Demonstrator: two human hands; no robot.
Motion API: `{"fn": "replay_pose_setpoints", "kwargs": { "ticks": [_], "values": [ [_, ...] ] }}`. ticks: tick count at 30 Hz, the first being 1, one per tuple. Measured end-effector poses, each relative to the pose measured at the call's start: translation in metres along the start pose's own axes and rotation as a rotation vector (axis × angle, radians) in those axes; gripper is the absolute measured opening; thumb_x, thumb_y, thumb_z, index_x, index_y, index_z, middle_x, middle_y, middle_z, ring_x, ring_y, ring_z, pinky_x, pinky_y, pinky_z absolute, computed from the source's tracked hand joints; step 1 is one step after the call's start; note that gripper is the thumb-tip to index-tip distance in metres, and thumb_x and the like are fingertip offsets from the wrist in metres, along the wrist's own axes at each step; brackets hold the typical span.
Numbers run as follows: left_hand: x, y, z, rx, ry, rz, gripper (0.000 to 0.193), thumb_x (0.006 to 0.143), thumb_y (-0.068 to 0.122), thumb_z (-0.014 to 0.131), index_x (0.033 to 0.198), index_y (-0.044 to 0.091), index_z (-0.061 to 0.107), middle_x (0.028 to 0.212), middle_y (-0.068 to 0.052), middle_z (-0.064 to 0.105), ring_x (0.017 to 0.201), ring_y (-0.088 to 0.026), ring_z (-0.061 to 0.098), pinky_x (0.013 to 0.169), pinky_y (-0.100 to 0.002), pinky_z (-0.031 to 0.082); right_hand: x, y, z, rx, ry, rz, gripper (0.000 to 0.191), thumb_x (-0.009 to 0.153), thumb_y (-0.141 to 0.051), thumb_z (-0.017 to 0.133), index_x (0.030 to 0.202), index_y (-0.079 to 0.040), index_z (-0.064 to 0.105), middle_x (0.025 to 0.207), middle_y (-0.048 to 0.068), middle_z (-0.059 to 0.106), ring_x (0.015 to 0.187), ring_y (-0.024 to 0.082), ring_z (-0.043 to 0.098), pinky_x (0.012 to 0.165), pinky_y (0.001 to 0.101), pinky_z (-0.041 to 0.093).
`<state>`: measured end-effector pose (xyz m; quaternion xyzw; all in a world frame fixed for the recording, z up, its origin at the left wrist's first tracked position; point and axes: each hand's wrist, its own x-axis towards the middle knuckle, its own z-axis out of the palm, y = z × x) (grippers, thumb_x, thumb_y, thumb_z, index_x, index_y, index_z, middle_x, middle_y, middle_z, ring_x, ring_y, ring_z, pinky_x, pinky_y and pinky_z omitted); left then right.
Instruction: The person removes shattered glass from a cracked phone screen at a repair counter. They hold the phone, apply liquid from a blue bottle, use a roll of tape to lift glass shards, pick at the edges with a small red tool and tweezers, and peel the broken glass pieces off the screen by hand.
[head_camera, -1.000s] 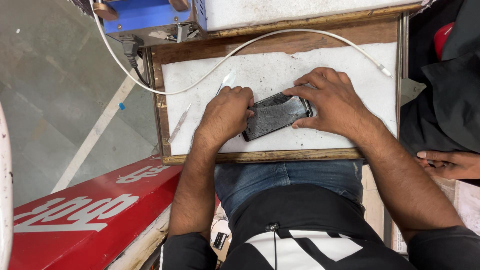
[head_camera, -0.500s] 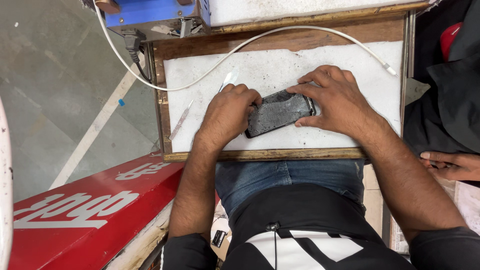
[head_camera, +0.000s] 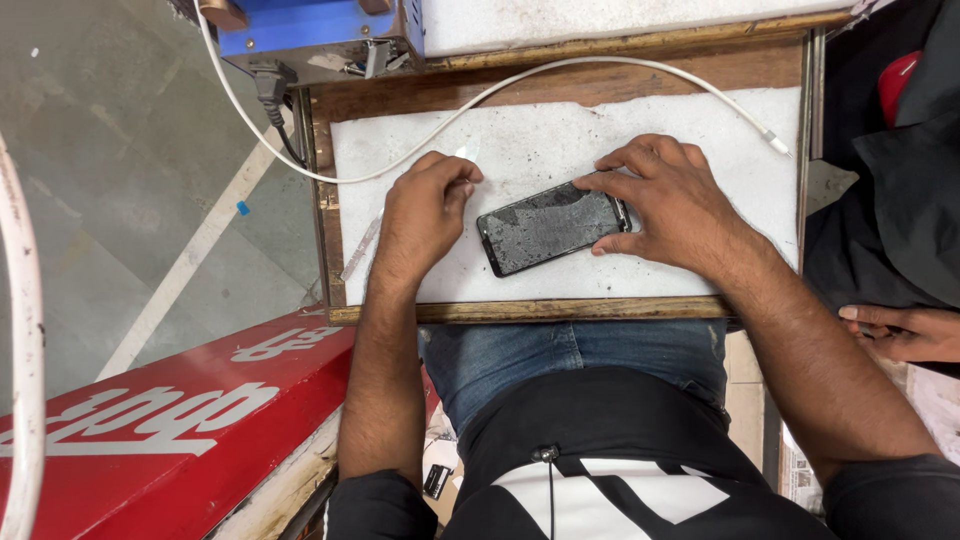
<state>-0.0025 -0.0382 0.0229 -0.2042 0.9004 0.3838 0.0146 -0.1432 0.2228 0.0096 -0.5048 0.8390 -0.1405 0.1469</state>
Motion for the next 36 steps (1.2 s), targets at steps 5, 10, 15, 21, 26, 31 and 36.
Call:
{"fn": "replay_pose_setpoints", "kwargs": {
  "ticks": [5,10,15,21,26,31,36],
  "values": [
    [0.006,-0.002,0.002,0.084,0.007,-0.077,0.023,0.095,0.014,0.069,0.117,0.014,0.074,0.101,-0.007,0.073,0.088,-0.017,0.072,0.083,-0.032,0.060,-0.001,0.002,0.001,0.021,0.013,-0.018,0.084,0.061,-0.057,0.085,0.137,-0.027,0.065,0.139,0.005,0.060,0.139,0.030,0.040,0.113,0.0518,0.032],
    [0.011,-0.006,0.009,0.104,0.115,-0.083,0.013,0.098,0.019,0.070,0.105,0.012,0.078,0.101,-0.008,0.071,0.084,-0.017,0.072,0.079,-0.033,0.059,-0.002,0.007,0.002,0.026,0.042,-0.058,0.070,0.074,-0.057,0.077,0.136,-0.026,0.067,0.138,0.007,0.060,0.138,0.032,0.040,0.111,0.0520,0.031],
    [0.018,-0.019,0.015,0.123,0.224,-0.038,0.014,0.096,0.014,0.071,0.108,0.010,0.076,0.100,-0.007,0.071,0.085,-0.017,0.072,0.078,-0.033,0.060,0.003,0.009,0.004,0.078,0.042,-0.002,0.039,0.093,-0.041,0.070,0.128,-0.026,0.073,0.131,0.001,0.066,0.133,0.026,0.045,0.111,0.0488,0.032],
    [0.012,-0.017,0.011,0.173,0.366,0.071,0.019,0.098,0.009,0.069,0.117,0.009,0.074,0.108,-0.010,0.071,0.085,-0.020,0.072,0.076,-0.034,0.062,0.007,0.008,0.001,0.149,0.091,-0.020,0.029,0.096,-0.032,0.069,0.122,-0.026,0.077,0.122,-0.001,0.069,0.125,0.024,0.048,0.108,0.0454,0.033],
    [-0.015,0.021,0.029,0.254,0.096,0.290,0.024,0.092,0.012,0.073,0.116,0.011,0.075,0.107,-0.009,0.072,0.099,-0.026,0.067,0.085,-0.040,0.058,0.019,0.006,-0.008,0.116,-0.047,0.047,0.023,0.094,-0.025,0.070,0.115,-0.028,0.079,0.112,-0.003,0.070,0.119,0.021,0.052,0.106,0.0444,0.037],
    [-0.030,0.052,0.050,0.424,0.030,0.341,0.034,0.084,0.023,0.081,0.112,0.007,0.073,0.107,-0.012,0.070,0.100,-0.030,0.063,0.082,-0.043,0.054,0.031,0.009,-0.016,0.082,-0.126,0.039,0.029,0.092,-0.013,0.068,0.113,-0.029,0.080,0.109,-0.004,0.071,0.114,0.019,0.057,0.104,0.0422,0.042],
    [-0.020,0.063,0.050,0.404,-0.058,0.211,0.039,0.078,0.027,0.085,0.105,0.003,0.072,0.104,-0.014,0.067,0.097,-0.030,0.060,0.081,-0.044,0.053,0.029,0.009,-0.018,0.074,-0.130,0.031,0.037,0.091,-0.005,0.064,0.113,-0.029,0.080,0.111,-0.005,0.071,0.115,0.018,0.058,0.102,0.0414,0.043]
  ]
}}
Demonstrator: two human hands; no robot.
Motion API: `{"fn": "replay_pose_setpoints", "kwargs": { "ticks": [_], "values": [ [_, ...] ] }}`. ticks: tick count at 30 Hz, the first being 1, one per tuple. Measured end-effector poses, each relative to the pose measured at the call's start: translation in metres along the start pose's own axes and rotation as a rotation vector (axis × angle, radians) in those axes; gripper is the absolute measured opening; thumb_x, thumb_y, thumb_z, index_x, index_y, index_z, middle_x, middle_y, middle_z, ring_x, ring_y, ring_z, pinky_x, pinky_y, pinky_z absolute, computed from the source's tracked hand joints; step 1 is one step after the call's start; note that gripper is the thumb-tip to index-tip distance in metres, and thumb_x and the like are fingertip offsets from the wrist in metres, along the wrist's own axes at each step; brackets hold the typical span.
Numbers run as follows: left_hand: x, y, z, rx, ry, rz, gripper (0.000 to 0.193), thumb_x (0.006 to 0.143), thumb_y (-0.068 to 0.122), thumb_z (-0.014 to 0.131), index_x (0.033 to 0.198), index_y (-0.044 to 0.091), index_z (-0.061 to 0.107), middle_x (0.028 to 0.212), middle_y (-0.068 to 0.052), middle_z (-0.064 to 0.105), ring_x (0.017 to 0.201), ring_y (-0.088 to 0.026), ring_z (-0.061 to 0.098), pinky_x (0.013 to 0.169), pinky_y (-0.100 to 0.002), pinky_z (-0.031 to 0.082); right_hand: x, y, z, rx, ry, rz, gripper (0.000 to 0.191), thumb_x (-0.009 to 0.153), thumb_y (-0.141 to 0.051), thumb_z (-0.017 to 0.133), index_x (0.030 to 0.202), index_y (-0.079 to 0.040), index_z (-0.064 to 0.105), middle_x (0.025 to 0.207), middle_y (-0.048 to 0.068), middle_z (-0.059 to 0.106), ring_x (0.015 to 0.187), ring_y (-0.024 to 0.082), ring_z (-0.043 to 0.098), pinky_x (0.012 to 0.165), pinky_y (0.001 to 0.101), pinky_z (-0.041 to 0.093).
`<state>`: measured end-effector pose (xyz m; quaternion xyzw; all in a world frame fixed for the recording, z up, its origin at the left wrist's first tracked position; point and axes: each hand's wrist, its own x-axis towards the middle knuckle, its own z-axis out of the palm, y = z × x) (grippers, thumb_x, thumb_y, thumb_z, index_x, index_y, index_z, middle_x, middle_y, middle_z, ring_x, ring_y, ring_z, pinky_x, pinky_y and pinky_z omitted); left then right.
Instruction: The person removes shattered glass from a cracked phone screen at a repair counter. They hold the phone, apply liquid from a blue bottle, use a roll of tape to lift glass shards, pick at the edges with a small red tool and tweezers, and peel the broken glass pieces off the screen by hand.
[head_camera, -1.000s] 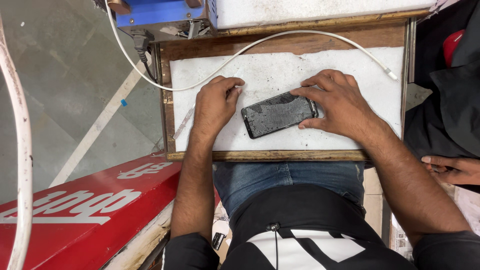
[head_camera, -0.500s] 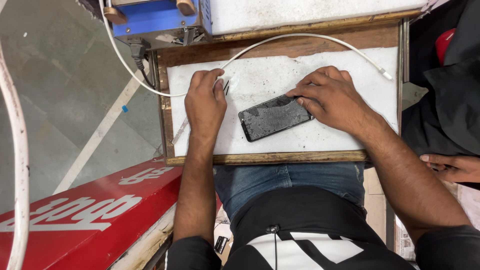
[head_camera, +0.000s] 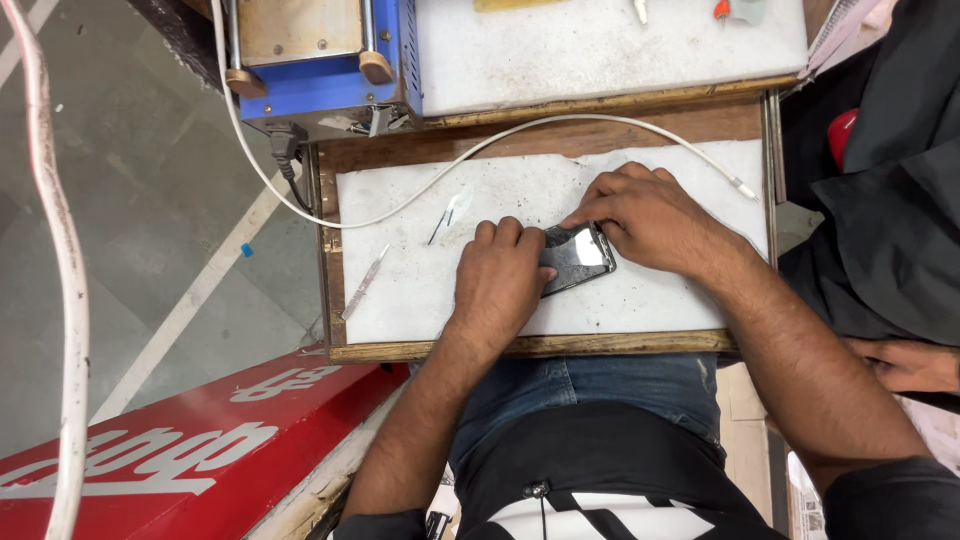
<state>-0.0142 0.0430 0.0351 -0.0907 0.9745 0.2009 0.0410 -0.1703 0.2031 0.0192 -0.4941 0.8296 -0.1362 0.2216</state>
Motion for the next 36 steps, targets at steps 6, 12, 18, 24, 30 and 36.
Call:
{"fn": "replay_pose_setpoints", "kwargs": {
  "ticks": [6,12,18,24,30,36],
  "values": [
    [0.011,0.002,-0.005,0.043,-0.122,-0.002,0.030,0.084,0.025,0.082,0.101,0.004,0.072,0.094,-0.012,0.070,0.092,-0.027,0.063,0.079,-0.043,0.053,-0.001,-0.003,0.000,0.004,0.037,-0.025,0.042,0.089,-0.003,0.065,0.114,-0.032,0.080,0.116,-0.006,0.071,0.116,0.018,0.058,0.105,0.0407,0.042],
    [-0.001,-0.001,0.002,0.038,-0.034,0.079,0.025,0.084,0.019,0.080,0.102,0.004,0.071,0.091,-0.012,0.072,0.087,-0.027,0.066,0.075,-0.043,0.055,-0.001,-0.003,0.000,0.035,0.017,0.017,0.028,0.084,-0.034,0.076,0.113,-0.032,0.080,0.115,-0.006,0.071,0.118,0.018,0.056,0.107,0.0410,0.040],
    [-0.012,-0.004,0.017,0.110,0.124,0.182,0.018,0.086,0.005,0.072,0.103,0.006,0.075,0.090,-0.013,0.070,0.087,-0.025,0.068,0.074,-0.042,0.056,-0.002,-0.002,0.003,0.031,0.046,0.005,0.028,0.085,-0.034,0.076,0.112,-0.033,0.080,0.116,-0.006,0.070,0.121,0.018,0.054,0.106,0.0426,0.040],
    [-0.028,0.002,0.033,0.074,0.335,0.208,0.016,0.084,0.007,0.073,0.100,0.003,0.074,0.095,-0.016,0.069,0.101,-0.032,0.070,0.090,-0.047,0.057,-0.003,0.001,0.007,0.017,0.077,-0.002,0.028,0.084,-0.035,0.076,0.111,-0.034,0.080,0.117,-0.006,0.070,0.121,0.018,0.055,0.106,0.0426,0.040],
    [-0.034,0.011,0.040,0.056,0.390,0.172,0.015,0.082,0.004,0.073,0.096,0.002,0.070,0.097,-0.018,0.066,0.105,-0.036,0.069,0.095,-0.050,0.056,-0.005,0.004,0.010,0.002,0.094,-0.015,0.027,0.084,-0.036,0.076,0.111,-0.036,0.080,0.117,-0.007,0.070,0.120,0.019,0.055,0.105,0.0419,0.040],
    [-0.032,0.016,0.039,0.093,0.346,0.163,0.005,0.089,0.004,0.070,0.093,0.003,0.067,0.094,-0.019,0.065,0.103,-0.034,0.070,0.097,-0.051,0.056,-0.004,0.007,0.012,-0.007,0.099,-0.029,0.028,0.081,-0.036,0.077,0.109,-0.038,0.081,0.118,-0.007,0.070,0.121,0.018,0.054,0.106,0.0425,0.040]
  ]
}}
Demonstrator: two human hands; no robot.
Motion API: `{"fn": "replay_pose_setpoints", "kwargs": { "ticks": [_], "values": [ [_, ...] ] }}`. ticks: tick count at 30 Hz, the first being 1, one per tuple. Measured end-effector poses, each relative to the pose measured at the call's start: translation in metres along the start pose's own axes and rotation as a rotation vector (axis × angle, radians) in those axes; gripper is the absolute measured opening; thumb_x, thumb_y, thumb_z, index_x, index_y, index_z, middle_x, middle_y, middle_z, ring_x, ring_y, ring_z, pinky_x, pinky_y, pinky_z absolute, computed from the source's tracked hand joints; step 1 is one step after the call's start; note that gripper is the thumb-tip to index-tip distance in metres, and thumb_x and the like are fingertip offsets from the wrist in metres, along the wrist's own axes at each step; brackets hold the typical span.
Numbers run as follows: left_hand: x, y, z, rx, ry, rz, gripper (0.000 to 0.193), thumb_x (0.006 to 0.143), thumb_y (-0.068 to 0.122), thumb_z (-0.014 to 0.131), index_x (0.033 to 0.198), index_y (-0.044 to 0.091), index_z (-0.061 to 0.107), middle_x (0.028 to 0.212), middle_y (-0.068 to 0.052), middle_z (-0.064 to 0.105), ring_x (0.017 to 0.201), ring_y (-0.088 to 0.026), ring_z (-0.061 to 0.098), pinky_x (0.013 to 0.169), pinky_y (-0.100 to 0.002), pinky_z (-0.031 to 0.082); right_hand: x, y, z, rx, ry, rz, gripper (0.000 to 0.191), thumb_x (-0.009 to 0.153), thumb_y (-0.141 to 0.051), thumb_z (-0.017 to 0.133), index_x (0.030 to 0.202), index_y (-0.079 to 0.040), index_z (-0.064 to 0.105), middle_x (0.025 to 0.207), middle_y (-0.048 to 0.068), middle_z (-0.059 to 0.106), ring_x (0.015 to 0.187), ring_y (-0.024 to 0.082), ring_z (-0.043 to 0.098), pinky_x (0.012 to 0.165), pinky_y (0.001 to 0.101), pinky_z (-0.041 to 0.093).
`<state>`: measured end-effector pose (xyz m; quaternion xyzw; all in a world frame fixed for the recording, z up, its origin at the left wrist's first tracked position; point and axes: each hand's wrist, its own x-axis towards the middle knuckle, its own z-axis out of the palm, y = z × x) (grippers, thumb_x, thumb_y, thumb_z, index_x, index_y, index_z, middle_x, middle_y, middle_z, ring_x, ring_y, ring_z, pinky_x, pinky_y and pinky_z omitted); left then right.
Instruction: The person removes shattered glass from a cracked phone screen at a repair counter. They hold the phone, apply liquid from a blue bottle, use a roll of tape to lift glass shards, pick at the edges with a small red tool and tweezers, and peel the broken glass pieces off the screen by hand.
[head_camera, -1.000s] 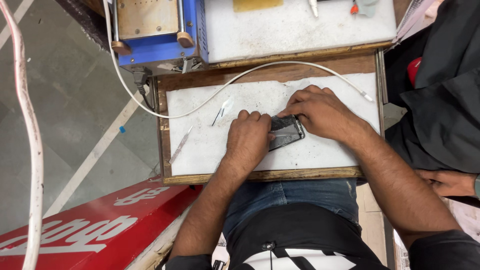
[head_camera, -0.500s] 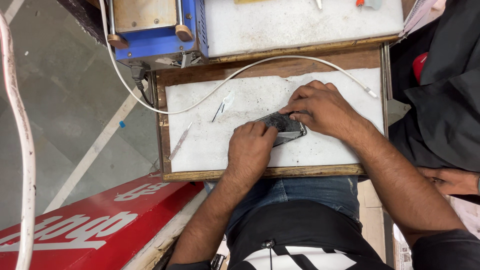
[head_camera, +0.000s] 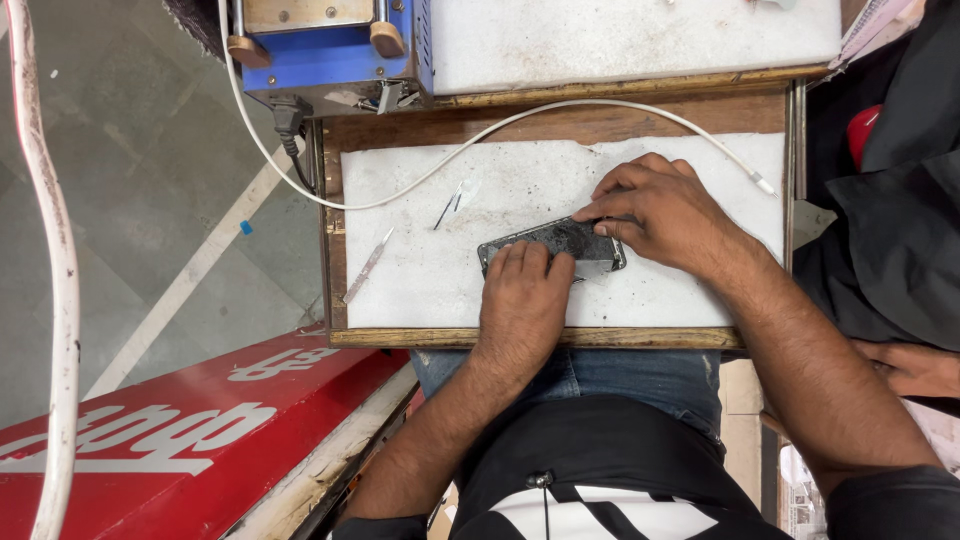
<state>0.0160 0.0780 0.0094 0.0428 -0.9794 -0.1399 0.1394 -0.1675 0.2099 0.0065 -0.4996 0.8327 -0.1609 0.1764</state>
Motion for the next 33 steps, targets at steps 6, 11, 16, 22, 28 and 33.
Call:
{"fn": "replay_pose_setpoints", "kwargs": {
  "ticks": [6,11,16,22,28,33],
  "values": [
    [0.000,0.003,0.000,0.006,-0.063,-0.022,0.005,0.090,0.003,0.070,0.092,0.003,0.066,0.090,-0.018,0.063,0.098,-0.032,0.070,0.098,-0.053,0.056,-0.002,0.002,0.002,0.001,-0.021,0.009,0.029,0.081,-0.037,0.077,0.110,-0.039,0.080,0.119,-0.007,0.069,0.121,0.018,0.054,0.107,0.0434,0.040],
    [0.003,0.005,-0.002,0.012,-0.116,-0.034,0.004,0.090,0.003,0.069,0.093,0.003,0.065,0.088,-0.016,0.061,0.094,-0.029,0.070,0.100,-0.054,0.055,-0.001,0.003,0.002,-0.007,-0.025,0.011,0.029,0.081,-0.038,0.077,0.110,-0.039,0.080,0.120,-0.007,0.069,0.122,0.018,0.053,0.107,0.0438,0.039],
    [0.002,0.009,-0.005,0.011,-0.149,-0.027,0.005,0.091,0.003,0.068,0.095,0.001,0.065,0.090,-0.018,0.061,0.098,-0.031,0.070,0.103,-0.057,0.052,-0.001,0.002,0.001,-0.019,-0.022,0.006,0.029,0.081,-0.038,0.077,0.110,-0.039,0.080,0.121,-0.007,0.069,0.124,0.019,0.053,0.107,0.0443,0.039],
    [-0.004,0.016,-0.022,-0.005,-0.216,-0.003,0.013,0.087,0.002,0.067,0.099,0.000,0.065,0.097,-0.024,0.064,0.117,-0.046,0.063,0.105,-0.070,0.039,-0.002,0.001,0.000,0.004,-0.032,0.025,0.029,0.082,-0.037,0.077,0.111,-0.039,0.080,0.121,-0.007,0.069,0.123,0.018,0.053,0.107,0.0431,0.039],
    [-0.016,0.008,-0.054,0.017,-0.282,-0.060,0.025,0.077,0.001,0.068,0.103,0.001,0.067,0.101,-0.024,0.067,0.124,-0.047,0.059,0.106,-0.071,0.033,-0.004,0.001,-0.001,0.009,-0.002,0.000,0.029,0.082,-0.036,0.077,0.112,-0.037,0.080,0.125,-0.006,0.069,0.125,0.019,0.052,0.107,0.0436,0.038],
    [-0.022,-0.046,-0.070,-0.097,-0.328,-0.401,0.010,0.107,0.015,0.067,0.105,0.006,0.070,0.090,-0.012,0.071,0.091,-0.026,0.068,0.090,-0.047,0.054,-0.005,-0.002,-0.003,0.021,-0.003,-0.007,0.030,0.084,-0.035,0.075,0.114,-0.035,0.079,0.125,-0.005,0.069,0.125,0.020,0.052,0.107,0.0438,0.038]
  ]
}}
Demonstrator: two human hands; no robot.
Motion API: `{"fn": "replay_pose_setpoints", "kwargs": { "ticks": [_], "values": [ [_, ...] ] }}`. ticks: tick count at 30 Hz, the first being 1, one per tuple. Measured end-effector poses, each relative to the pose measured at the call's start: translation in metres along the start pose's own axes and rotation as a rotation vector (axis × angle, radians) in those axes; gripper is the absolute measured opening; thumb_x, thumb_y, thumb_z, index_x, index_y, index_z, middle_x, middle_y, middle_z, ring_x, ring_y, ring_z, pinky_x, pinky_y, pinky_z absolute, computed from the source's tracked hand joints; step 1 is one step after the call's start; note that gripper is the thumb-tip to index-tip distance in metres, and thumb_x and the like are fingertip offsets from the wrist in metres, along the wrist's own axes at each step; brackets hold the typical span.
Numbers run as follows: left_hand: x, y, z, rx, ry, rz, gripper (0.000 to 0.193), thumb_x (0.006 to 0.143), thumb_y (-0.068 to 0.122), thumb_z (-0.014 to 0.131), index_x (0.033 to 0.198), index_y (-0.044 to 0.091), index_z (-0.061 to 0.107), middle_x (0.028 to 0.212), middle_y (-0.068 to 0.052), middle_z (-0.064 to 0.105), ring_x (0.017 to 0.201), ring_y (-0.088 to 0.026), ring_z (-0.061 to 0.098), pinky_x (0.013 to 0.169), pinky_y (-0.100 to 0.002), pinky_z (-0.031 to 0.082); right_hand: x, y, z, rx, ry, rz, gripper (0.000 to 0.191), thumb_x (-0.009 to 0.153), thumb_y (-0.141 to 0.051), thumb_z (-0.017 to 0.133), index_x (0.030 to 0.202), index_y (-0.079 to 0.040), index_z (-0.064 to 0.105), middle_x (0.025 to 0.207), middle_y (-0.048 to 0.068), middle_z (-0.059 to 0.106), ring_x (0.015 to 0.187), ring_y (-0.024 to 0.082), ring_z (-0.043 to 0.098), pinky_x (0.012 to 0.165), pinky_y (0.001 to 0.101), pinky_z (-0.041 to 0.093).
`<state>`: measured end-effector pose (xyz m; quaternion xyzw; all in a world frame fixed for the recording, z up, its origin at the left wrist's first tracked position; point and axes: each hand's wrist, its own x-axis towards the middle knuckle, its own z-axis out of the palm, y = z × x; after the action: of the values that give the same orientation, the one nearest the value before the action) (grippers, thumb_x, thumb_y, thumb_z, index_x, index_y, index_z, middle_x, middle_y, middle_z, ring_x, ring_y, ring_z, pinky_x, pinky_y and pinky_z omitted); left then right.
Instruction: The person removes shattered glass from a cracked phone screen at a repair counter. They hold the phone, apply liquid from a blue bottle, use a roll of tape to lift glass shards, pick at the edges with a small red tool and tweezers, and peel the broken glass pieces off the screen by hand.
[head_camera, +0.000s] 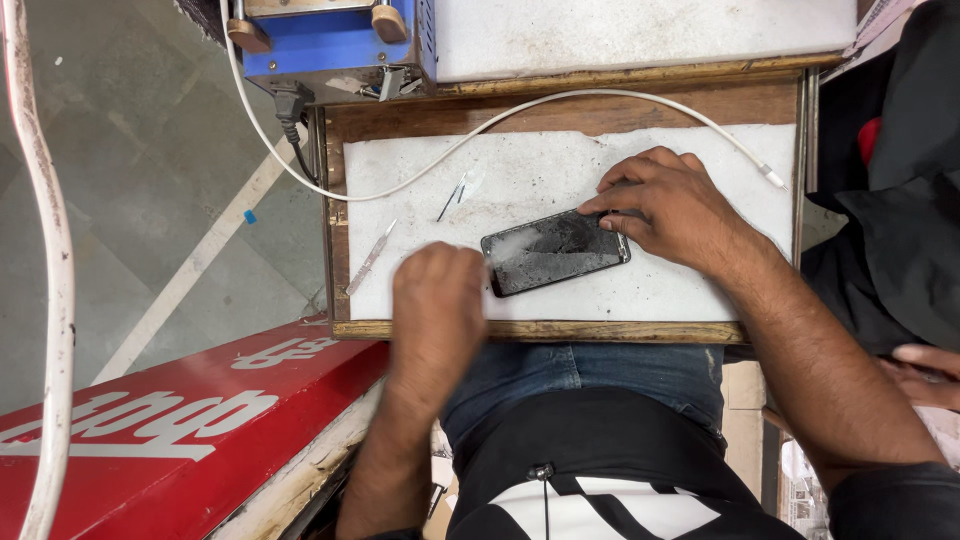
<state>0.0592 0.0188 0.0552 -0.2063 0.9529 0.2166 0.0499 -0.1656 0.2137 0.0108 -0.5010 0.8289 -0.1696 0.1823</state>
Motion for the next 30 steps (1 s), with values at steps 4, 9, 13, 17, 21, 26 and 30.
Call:
{"fn": "replay_pose_setpoints", "kwargs": {
  "ticks": [4,9,13,17,21,26,30],
  "values": [
    [0.028,-0.040,-0.001,-0.144,0.380,-0.007,0.021,0.091,0.011,0.075,0.111,0.005,0.072,0.092,-0.012,0.074,0.090,-0.025,0.066,0.082,-0.042,0.053,0.001,-0.006,-0.004,-0.046,-0.035,0.017,0.032,0.085,-0.035,0.075,0.116,-0.033,0.078,0.124,-0.004,0.069,0.126,0.021,0.052,0.108,0.0448,0.040],
    [0.057,-0.051,0.012,-0.106,0.206,-0.173,0.031,0.093,0.018,0.075,0.124,0.013,0.073,0.093,-0.008,0.077,0.090,-0.024,0.064,0.083,-0.040,0.051,0.007,-0.012,-0.013,-0.117,-0.080,0.024,0.038,0.084,-0.037,0.076,0.120,-0.025,0.075,0.122,-0.001,0.070,0.124,0.023,0.056,0.107,0.0468,0.044],
    [0.062,-0.047,0.020,0.115,0.294,-0.180,0.031,0.090,0.024,0.079,0.119,0.014,0.075,0.110,-0.012,0.072,0.101,-0.026,0.062,0.089,-0.043,0.049,0.011,-0.013,-0.021,-0.124,-0.122,0.037,0.039,0.082,-0.038,0.076,0.118,-0.021,0.074,0.120,0.000,0.071,0.120,0.023,0.059,0.105,0.0459,0.047],
    [0.058,-0.050,0.021,0.167,0.443,-0.147,0.050,0.080,0.029,0.082,0.123,0.005,0.071,0.124,-0.021,0.062,0.109,-0.032,0.059,0.088,-0.046,0.049,0.015,-0.012,-0.025,-0.185,-0.182,0.132,0.046,0.077,-0.046,0.077,0.117,-0.023,0.074,0.119,-0.002,0.073,0.119,0.021,0.060,0.106,0.0455,0.049],
    [0.043,-0.046,0.018,0.039,0.344,-0.118,0.044,0.091,0.028,0.080,0.128,0.008,0.069,0.125,-0.015,0.065,0.108,-0.029,0.062,0.093,-0.045,0.053,0.011,-0.010,-0.031,-0.203,-0.150,0.191,0.052,0.076,-0.052,0.076,0.118,-0.023,0.074,0.121,0.000,0.073,0.121,0.022,0.061,0.106,0.0491,0.049],
    [0.016,-0.020,0.016,-0.076,-0.041,0.086,0.074,0.081,0.039,0.085,0.141,0.007,0.057,0.121,-0.018,0.064,0.105,-0.030,0.063,0.090,-0.045,0.055,-0.003,-0.022,-0.016,-0.225,0.027,-0.083,0.060,0.080,-0.053,0.073,0.132,-0.023,0.067,0.138,0.005,0.065,0.137,0.029,0.048,0.115,0.0544,0.036],
    [0.013,-0.003,0.013,0.006,-0.062,0.106,0.088,0.069,0.039,0.090,0.143,0.005,0.053,0.118,-0.018,0.065,0.104,-0.030,0.064,0.088,-0.042,0.056,-0.009,-0.043,0.016,-0.123,-0.004,-0.265,0.082,0.076,-0.059,0.072,0.147,-0.021,0.053,0.152,0.007,0.050,0.148,0.031,0.032,0.118,0.0592,0.023]
  ]
}}
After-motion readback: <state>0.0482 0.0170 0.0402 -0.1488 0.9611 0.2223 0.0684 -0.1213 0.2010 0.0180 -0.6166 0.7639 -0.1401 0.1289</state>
